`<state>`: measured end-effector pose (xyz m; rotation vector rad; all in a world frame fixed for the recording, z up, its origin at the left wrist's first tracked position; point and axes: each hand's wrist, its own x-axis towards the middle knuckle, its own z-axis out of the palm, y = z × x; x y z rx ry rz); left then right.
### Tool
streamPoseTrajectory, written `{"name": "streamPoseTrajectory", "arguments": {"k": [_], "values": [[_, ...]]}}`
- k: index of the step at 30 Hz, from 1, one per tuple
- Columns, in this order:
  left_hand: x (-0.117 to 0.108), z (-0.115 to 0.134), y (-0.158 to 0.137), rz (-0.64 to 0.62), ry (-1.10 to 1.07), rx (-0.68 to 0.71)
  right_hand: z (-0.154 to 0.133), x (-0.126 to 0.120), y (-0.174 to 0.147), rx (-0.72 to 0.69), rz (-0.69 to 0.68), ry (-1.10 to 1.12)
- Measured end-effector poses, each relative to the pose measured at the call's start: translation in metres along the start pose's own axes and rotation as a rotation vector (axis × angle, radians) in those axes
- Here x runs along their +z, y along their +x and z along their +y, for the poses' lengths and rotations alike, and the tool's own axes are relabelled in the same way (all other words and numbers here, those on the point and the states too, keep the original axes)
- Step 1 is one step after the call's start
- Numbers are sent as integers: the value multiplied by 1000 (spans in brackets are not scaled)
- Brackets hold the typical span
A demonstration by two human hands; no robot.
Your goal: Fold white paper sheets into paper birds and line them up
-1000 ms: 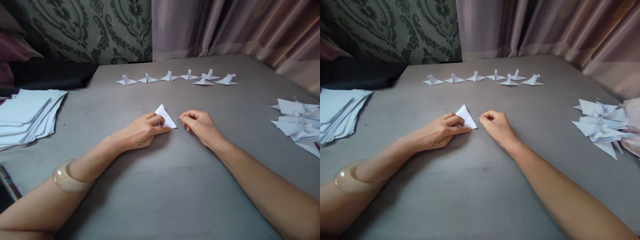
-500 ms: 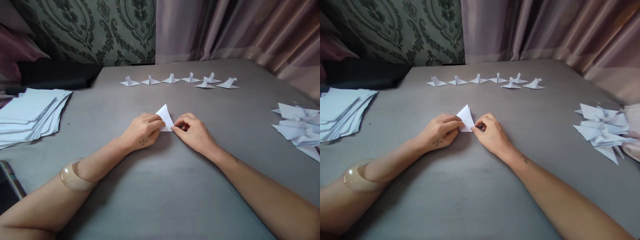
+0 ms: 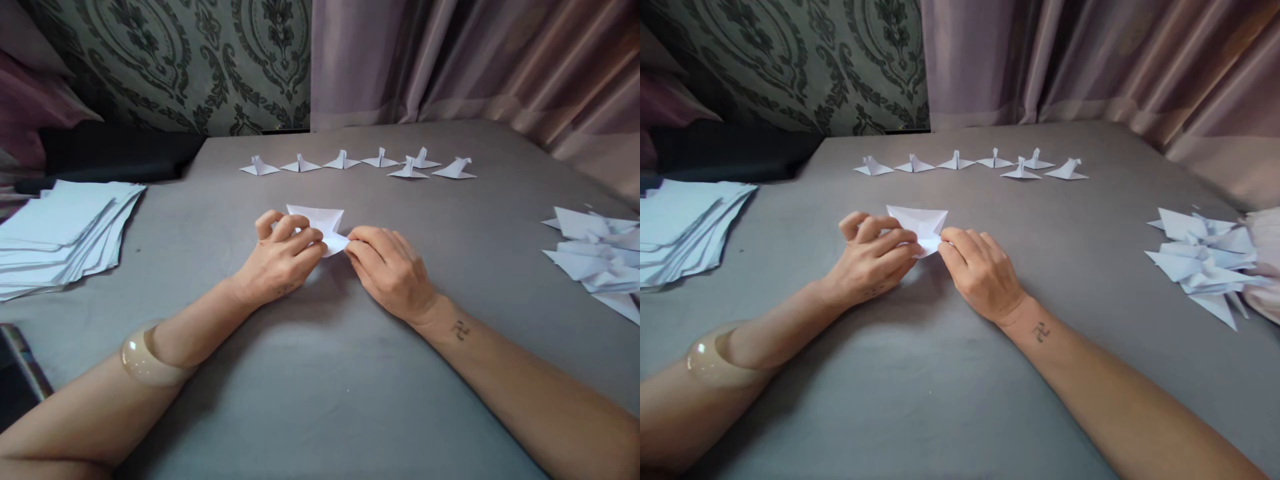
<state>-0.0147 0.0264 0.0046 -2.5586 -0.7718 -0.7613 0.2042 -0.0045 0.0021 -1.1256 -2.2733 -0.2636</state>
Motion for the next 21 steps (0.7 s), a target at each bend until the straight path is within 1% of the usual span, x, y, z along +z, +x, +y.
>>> {"name": "streamPoseTrajectory", "arguments": {"k": [2, 5, 9, 11, 14, 17, 21], "values": [[-1, 1, 0, -88, 36, 70, -1, 1, -2, 14, -79, -7], [-1, 3, 1, -149, 40, 68, -1, 4, -4, 86, -151, 41], [3, 5, 2, -179, -47, -8, -1, 6, -6, 148, -200, 114], [3, 6, 2, -197, -106, -50, -1, 7, -7, 201, -215, 171], [3, 7, 3, -201, -178, -142, 0, 7, -6, 299, -207, 259], [3, 9, 5, -181, -215, -237, 0, 7, -4, 367, -189, 335], [6, 11, 7, -179, -235, -326, -2, 9, 0, 452, -180, 370]]}}
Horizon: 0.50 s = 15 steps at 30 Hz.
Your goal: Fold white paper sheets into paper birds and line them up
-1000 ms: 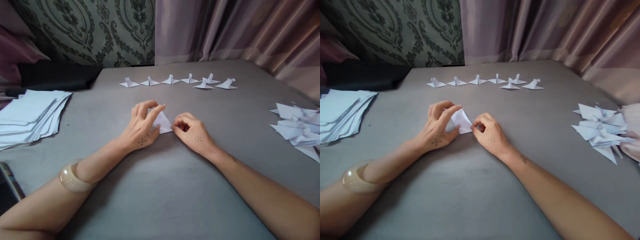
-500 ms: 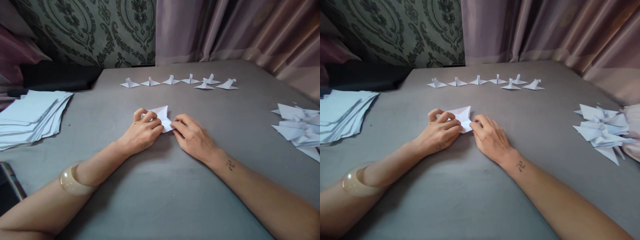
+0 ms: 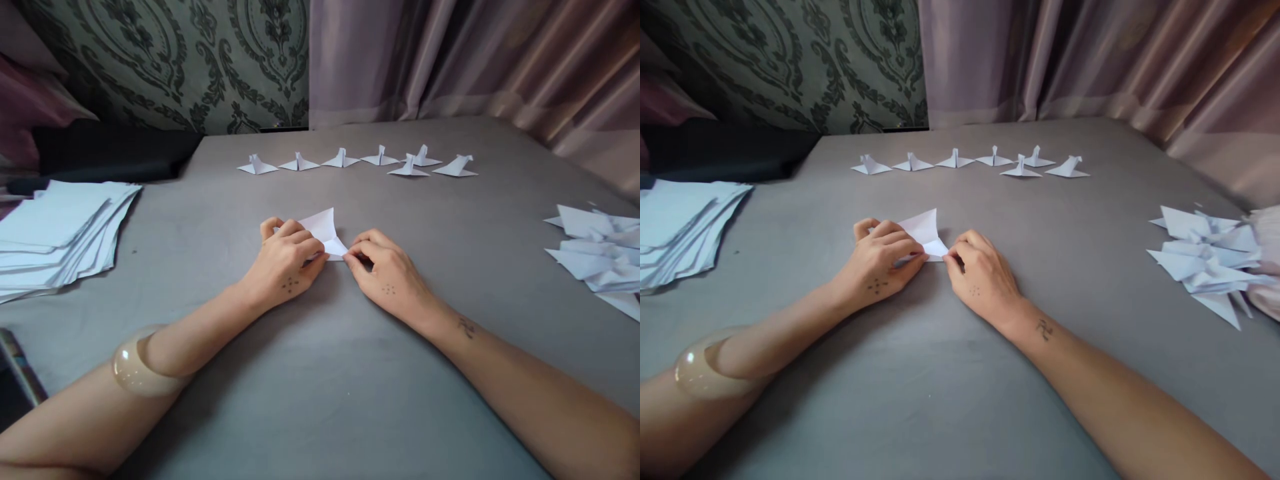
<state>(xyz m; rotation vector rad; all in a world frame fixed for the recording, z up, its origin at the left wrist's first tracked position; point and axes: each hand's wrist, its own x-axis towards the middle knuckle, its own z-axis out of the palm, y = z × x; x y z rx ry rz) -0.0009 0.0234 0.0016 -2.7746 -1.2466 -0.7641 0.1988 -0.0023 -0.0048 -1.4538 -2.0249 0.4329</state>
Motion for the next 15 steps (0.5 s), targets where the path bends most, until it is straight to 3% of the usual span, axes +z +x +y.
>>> {"name": "streamPoseTrajectory", "arguments": {"k": [6, 15], "values": [[5, -1, 5, -36, -42, -103, -2, 4, 1, 26, 8, -39], [5, -3, 12, -108, -116, -145, 3, -1, 3, 14, -60, -38]]}}
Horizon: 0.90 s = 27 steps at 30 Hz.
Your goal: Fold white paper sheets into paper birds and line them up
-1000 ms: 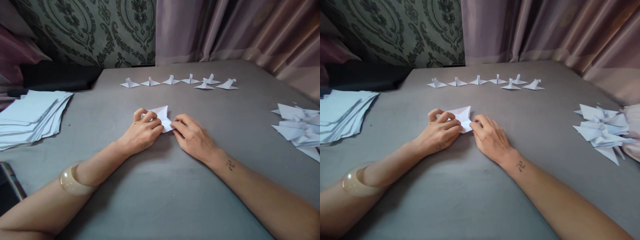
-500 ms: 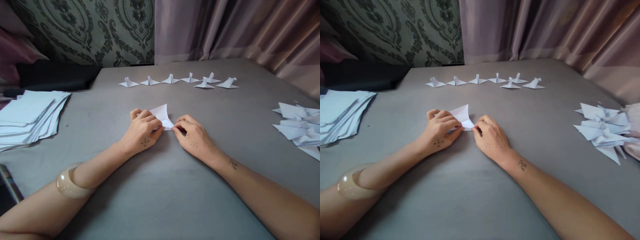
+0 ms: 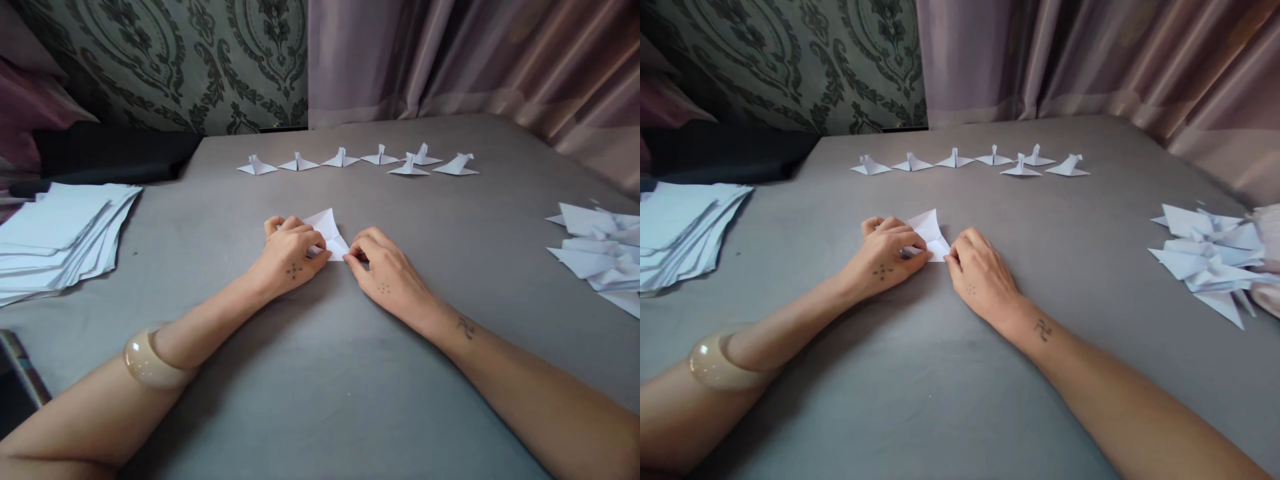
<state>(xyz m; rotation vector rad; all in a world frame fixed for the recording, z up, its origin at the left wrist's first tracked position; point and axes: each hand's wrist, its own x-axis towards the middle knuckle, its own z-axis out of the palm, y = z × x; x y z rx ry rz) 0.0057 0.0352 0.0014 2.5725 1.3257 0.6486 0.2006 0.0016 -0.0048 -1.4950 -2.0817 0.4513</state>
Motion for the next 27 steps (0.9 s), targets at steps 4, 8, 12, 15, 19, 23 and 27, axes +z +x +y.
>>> {"name": "streamPoseTrajectory", "arguments": {"k": [4, 8, 12, 15, 19, 23, 27], "values": [[-1, -2, 1, -32, -8, -6, 6, -6, 4, 2, -44, 75], [-1, -1, 1, -35, -7, 3, 4, -4, 3, -89, 83, 119], [0, -1, 1, -28, -8, 8, -2, 2, -3, -267, 37, 40], [-3, -7, -1, -24, -17, 15, -4, 3, -8, -291, -1, -74], [-14, -16, -7, -80, -52, 41, -5, 1, -11, -299, -6, -144], [-17, -21, -9, -92, -32, 88, -6, 1, -12, -283, -21, -160], [-11, -19, -9, 28, 80, 191, -6, 2, -12, -294, -46, -192]]}}
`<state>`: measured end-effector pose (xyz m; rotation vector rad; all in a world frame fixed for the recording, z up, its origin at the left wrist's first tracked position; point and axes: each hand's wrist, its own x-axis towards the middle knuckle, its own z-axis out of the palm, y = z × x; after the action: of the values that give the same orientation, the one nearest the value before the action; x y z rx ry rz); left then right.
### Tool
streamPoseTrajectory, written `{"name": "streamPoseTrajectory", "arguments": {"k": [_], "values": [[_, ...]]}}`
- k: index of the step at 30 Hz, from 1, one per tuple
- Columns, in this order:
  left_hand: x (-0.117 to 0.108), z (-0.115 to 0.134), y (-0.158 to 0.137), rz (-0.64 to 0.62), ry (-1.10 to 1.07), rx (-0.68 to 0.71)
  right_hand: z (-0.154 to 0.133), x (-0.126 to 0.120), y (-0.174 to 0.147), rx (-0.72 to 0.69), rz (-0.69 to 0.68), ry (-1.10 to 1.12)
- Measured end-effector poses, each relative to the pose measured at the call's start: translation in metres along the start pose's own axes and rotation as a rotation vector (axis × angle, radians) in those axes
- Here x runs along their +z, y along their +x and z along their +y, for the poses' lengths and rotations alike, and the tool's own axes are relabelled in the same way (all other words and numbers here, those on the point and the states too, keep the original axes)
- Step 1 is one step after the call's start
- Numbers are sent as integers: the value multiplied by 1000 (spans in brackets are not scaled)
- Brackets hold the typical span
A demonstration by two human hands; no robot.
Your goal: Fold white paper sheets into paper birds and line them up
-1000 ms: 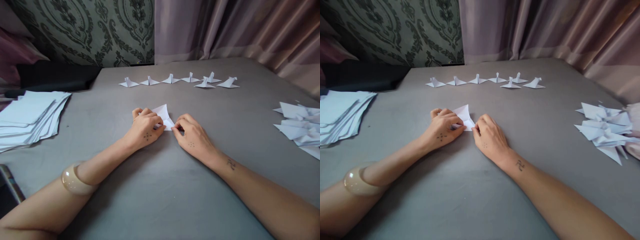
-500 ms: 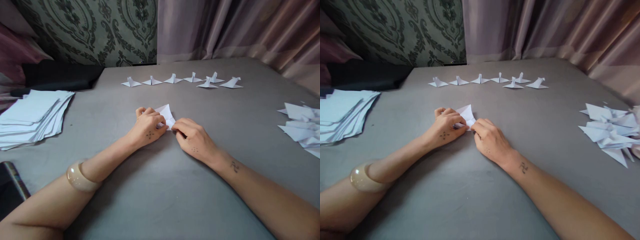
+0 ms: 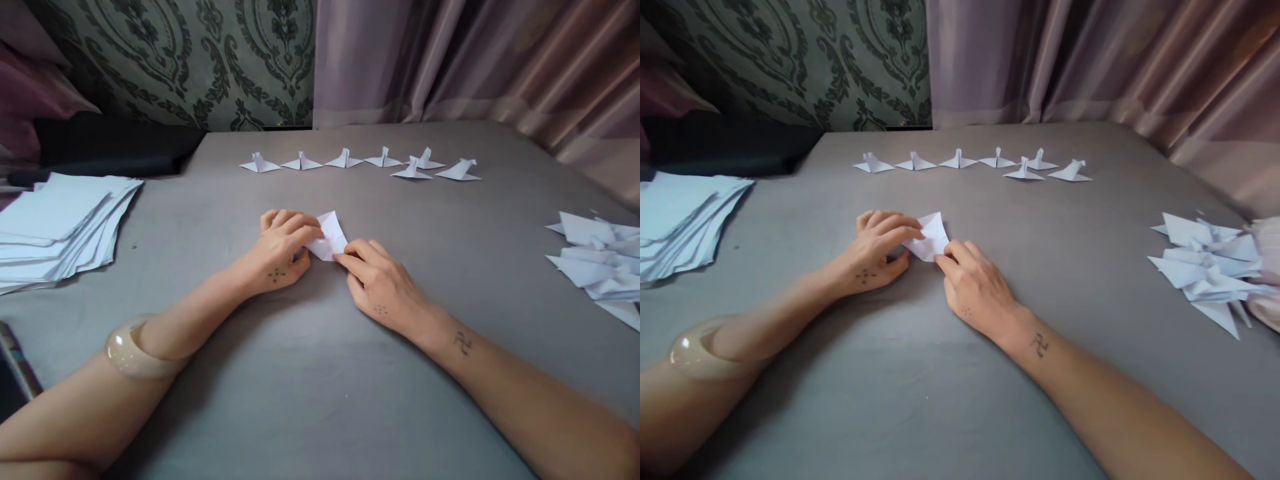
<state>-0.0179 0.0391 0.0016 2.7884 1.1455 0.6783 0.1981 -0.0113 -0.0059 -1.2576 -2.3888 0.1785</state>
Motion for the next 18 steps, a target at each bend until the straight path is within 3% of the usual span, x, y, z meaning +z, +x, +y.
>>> {"name": "streamPoseTrajectory", "arguments": {"k": [3, 6, 12, 18], "values": [[2, 3, 0, 153, 112, 9, 0, -1, 0, -12, -22, -17], [0, 6, -1, 214, 179, 24, 0, -1, 1, 0, -35, -18], [1, 12, -2, 74, 131, 200, 3, 0, 2, 12, -23, 37], [5, 10, -2, 38, 14, 211, 9, 3, 2, 26, 17, 154]]}}
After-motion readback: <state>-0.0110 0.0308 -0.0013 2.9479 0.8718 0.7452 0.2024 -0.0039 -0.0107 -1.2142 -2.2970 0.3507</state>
